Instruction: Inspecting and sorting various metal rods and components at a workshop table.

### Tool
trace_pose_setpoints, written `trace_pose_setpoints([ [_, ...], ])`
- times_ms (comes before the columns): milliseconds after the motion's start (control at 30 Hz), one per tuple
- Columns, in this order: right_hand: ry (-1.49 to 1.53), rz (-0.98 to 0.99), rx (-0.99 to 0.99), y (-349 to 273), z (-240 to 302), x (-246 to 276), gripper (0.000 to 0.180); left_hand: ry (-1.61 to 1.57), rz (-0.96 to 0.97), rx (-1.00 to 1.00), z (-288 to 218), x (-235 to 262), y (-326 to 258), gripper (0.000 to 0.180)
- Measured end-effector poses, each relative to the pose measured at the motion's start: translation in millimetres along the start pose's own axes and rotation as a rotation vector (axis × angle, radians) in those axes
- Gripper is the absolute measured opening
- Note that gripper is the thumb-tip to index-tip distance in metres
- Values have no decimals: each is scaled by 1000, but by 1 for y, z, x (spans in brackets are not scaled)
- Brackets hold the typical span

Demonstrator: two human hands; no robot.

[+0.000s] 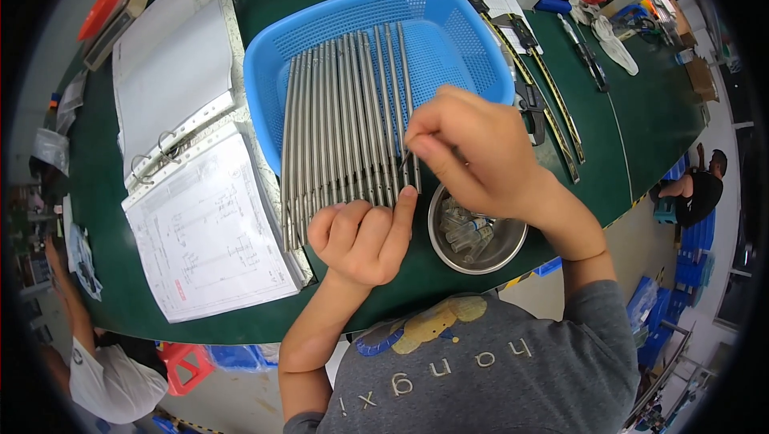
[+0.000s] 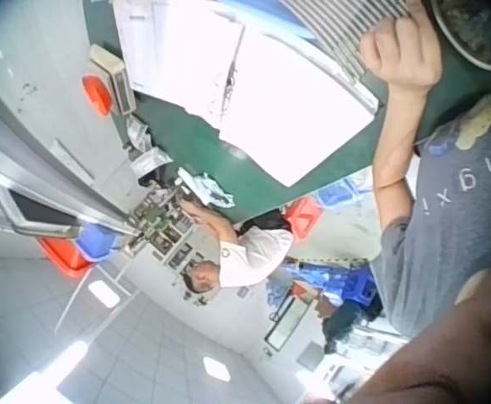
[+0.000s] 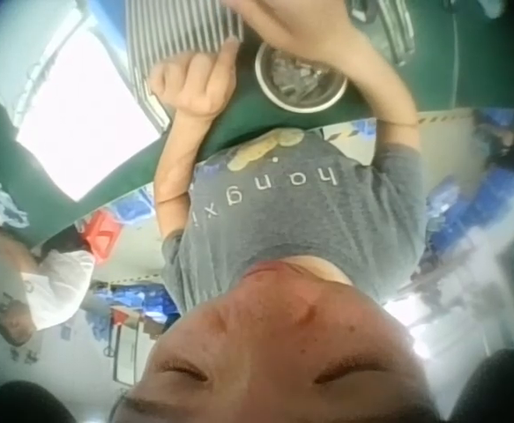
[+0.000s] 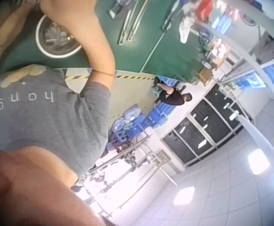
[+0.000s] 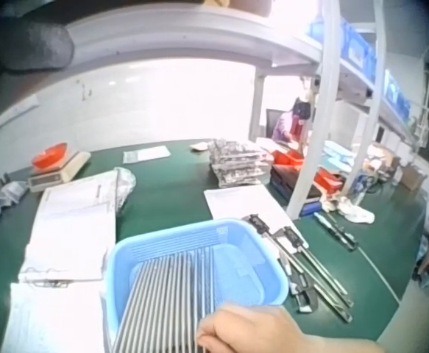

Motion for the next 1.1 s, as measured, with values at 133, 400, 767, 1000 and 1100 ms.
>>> trace_pose_setpoints([
  [133,-7,141,-29,-4,-4,-7,8,39,-53,70,-3,5,-3,17],
  [400,-18,153,-27,-2,-4,-6,6,24,3,53,1,5,-5,18],
  [767,-13,117,-18,-4,-7,-8,6,8,-25,50,2,3,-6,15],
  [1000,-207,203,62,6,4,-2,9,8,-13,38,2,4,-4,18],
  [1100,-232,237,98,13,4,-5,11,19,-11,32,2,3,-4,18],
])
Point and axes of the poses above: each hand's wrist, its own y-axis towards the middle knuckle, its own x-axis out of the back of the hand, z = x × y, the point moved 1 cm from there along y, towards the middle knuckle, and after that the axes turned 3 degrees about y, right-handed, at the moved point
